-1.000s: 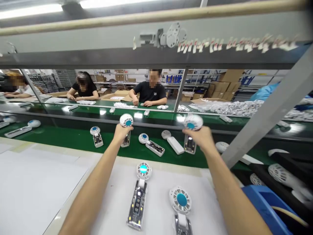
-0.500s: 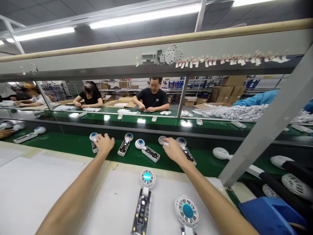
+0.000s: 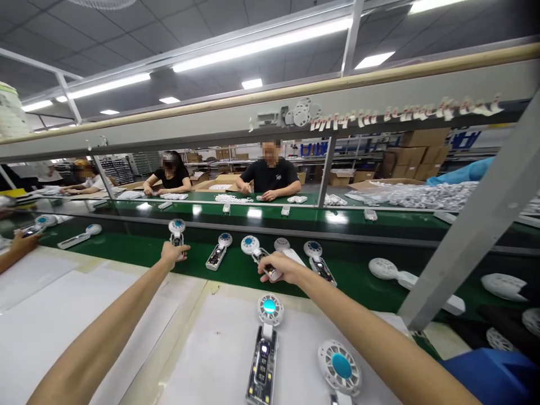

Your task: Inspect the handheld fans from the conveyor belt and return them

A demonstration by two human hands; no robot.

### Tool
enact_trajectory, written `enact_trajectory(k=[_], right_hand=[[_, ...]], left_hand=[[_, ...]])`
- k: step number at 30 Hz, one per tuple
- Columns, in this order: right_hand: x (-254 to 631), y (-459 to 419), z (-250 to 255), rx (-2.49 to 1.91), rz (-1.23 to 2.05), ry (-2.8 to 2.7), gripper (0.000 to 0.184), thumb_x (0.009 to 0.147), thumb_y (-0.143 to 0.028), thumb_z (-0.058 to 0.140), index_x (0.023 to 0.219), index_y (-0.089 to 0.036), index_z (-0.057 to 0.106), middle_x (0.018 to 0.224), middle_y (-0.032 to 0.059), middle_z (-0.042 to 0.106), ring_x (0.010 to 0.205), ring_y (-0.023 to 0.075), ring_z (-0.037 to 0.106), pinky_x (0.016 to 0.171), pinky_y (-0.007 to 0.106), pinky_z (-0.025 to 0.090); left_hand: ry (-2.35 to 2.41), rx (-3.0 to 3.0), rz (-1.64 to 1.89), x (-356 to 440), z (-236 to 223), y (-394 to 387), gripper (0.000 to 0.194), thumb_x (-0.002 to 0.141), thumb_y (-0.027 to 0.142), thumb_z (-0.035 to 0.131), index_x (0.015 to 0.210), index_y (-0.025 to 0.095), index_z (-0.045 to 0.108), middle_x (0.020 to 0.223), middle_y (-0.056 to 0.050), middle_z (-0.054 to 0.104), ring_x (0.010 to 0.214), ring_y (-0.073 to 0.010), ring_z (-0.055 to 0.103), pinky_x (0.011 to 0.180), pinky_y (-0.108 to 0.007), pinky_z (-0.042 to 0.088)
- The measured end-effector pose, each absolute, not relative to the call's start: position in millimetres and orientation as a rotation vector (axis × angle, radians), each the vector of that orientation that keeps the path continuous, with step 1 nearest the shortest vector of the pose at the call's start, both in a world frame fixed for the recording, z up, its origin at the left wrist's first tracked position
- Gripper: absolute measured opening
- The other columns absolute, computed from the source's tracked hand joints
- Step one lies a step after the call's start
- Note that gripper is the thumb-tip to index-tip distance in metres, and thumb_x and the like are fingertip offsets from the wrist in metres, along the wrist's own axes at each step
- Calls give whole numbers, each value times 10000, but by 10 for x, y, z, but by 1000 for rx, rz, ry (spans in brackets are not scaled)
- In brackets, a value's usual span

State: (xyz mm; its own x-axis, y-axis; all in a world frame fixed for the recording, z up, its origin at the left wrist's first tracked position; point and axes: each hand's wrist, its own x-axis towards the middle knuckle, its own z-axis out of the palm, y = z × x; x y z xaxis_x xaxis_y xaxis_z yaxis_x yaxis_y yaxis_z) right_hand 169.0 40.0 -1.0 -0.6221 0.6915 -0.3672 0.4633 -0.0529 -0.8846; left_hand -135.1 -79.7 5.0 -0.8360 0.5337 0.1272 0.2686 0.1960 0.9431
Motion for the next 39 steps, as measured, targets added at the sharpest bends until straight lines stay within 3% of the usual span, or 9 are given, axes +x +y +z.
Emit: enact_trajectory(k=[5, 7, 9, 12, 17, 21, 25, 32, 39], right_hand=[[2190, 120, 446, -906, 1737, -1592, 187, 893, -253, 409, 975, -151, 542, 909, 64, 677, 531, 102, 598, 468, 233, 451], [2340, 21, 578, -815, 1656, -1522, 274, 814, -254, 460, 1073, -183, 512, 963, 43, 681, 580, 124, 642, 507, 244, 492], [2452, -64, 656, -729, 1580, -1475, 445, 738, -234, 552, 1175, -218, 468, 1032, 30, 680, 701, 171, 705, 578, 273, 558], [2586, -158, 722, -581, 1530, -1437, 685, 702, -206, 657, 1324, -272, 379, 1121, 31, 669, 889, 237, 735, 688, 356, 626], [2797, -250, 854, -435, 1548, -1483, 893, 724, -193, 701, 1480, -329, 246, 1150, 41, 651, 1001, 246, 711, 712, 358, 639], [2869, -267, 914, -419, 1564, -1504, 878, 724, -196, 700, 1474, -314, 261, 1109, 41, 661, 981, 235, 710, 715, 349, 639], [2839, -248, 914, -417, 1571, -1486, 850, 696, -198, 717, 1426, -303, 293, 1083, 28, 664, 955, 233, 713, 739, 393, 651], [2802, -210, 861, -433, 1505, -1522, 785, 732, -189, 674, 1420, -318, 320, 1067, 23, 704, 726, 201, 720, 645, 372, 637], [2773, -225, 819, -382, 1436, -1515, 747, 776, -147, 654, 1434, -346, 361, 1180, 32, 680, 866, 225, 742, 682, 361, 648]], left_hand=[[1761, 835, 1934, -736, 428, -755, 340, 937, 262, 626, 1232, 196, 471, 940, -10, 621, 665, -118, 609, 550, -236, 536], [1525, 882, 1938, -358, 638, -757, 211, 932, 219, 511, 1136, 200, 459, 888, -19, 643, 676, -149, 656, 580, -286, 580], [1352, 922, 1927, 54, 838, -795, 175, 872, 196, 500, 1046, 185, 479, 888, -40, 665, 666, -163, 676, 619, -334, 612], [1158, 988, 1889, 617, 1030, -908, 296, 791, 174, 554, 1078, 185, 483, 882, -39, 686, 640, -179, 694, 589, -323, 606], [851, 1181, 1702, 1083, 1001, -1044, 443, 855, 269, 654, 1223, 167, 429, 843, -60, 711, 661, -209, 726, 583, -288, 590], [787, 1318, 1761, 1116, 843, -1011, 543, 926, 271, 645, 1382, 228, 352, 1073, -85, 707, 793, -206, 743, 662, -310, 621], [764, 1382, 1765, 1086, 771, -951, 690, 932, 245, 642, 1494, 315, 248, 1314, -104, 601, 898, -203, 734, 711, -328, 641], [681, 1336, 1676, 1034, 787, -931, 687, 896, 239, 673, 1423, 285, 233, 1286, -131, 614, 752, -203, 739, 641, -361, 642], [659, 1382, 1662, 1004, 754, -917, 696, 924, 234, 643, 1444, 267, 181, 1125, -105, 712, 866, -253, 758, 661, -333, 633]])
